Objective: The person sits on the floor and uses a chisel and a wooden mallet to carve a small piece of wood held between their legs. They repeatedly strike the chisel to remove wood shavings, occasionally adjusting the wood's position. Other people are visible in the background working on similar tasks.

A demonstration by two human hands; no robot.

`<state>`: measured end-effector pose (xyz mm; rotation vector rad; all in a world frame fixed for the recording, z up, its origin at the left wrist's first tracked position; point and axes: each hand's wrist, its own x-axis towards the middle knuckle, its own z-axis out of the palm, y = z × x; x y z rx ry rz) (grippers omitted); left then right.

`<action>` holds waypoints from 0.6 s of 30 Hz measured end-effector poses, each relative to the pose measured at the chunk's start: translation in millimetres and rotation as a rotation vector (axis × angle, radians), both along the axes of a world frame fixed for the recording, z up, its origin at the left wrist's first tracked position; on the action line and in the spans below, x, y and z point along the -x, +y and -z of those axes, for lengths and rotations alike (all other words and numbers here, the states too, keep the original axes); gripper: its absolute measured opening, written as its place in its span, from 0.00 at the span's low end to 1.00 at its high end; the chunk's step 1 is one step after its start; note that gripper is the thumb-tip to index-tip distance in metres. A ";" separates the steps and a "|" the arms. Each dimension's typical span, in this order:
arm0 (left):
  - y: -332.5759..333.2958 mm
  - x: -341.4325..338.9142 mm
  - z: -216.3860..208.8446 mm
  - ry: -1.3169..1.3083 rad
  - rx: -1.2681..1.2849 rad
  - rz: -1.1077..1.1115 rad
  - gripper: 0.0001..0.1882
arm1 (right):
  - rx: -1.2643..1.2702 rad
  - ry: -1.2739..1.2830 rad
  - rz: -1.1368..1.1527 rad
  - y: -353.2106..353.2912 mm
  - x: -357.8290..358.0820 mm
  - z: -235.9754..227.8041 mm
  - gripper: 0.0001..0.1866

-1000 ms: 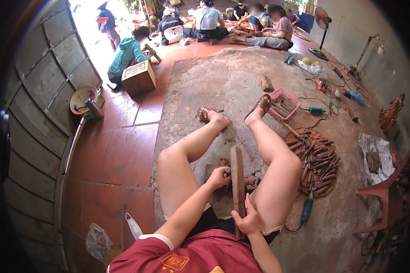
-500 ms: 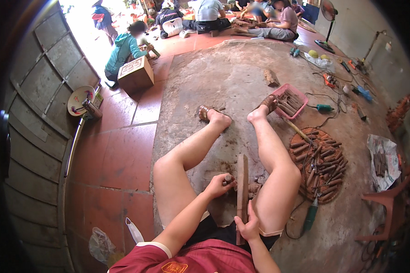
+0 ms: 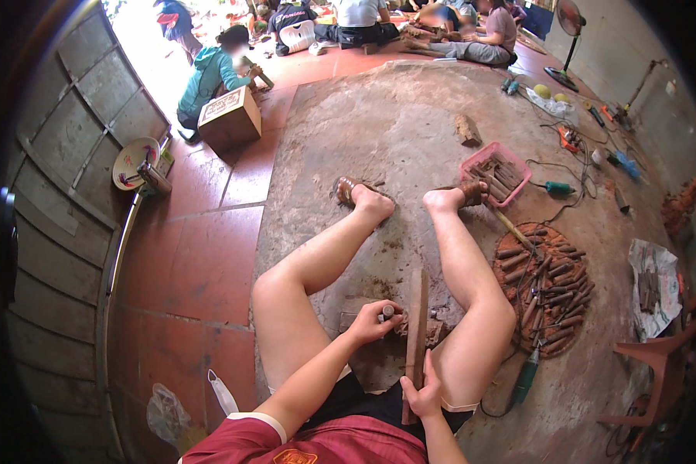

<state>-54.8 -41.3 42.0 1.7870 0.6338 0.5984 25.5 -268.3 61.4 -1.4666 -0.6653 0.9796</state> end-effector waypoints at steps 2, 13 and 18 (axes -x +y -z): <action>-1.4 -2.0 0.2 -0.014 0.003 -0.001 0.11 | 0.011 0.016 0.000 2.1 -2.4 1.5 0.45; 3.2 -2.1 -3.3 0.006 0.089 -0.021 0.10 | 0.052 0.099 -0.015 9.1 -10.3 -12.4 0.45; 7.6 -11.2 18.0 -0.158 0.022 -0.038 0.09 | -0.037 0.139 0.060 8.9 -14.2 -23.6 0.45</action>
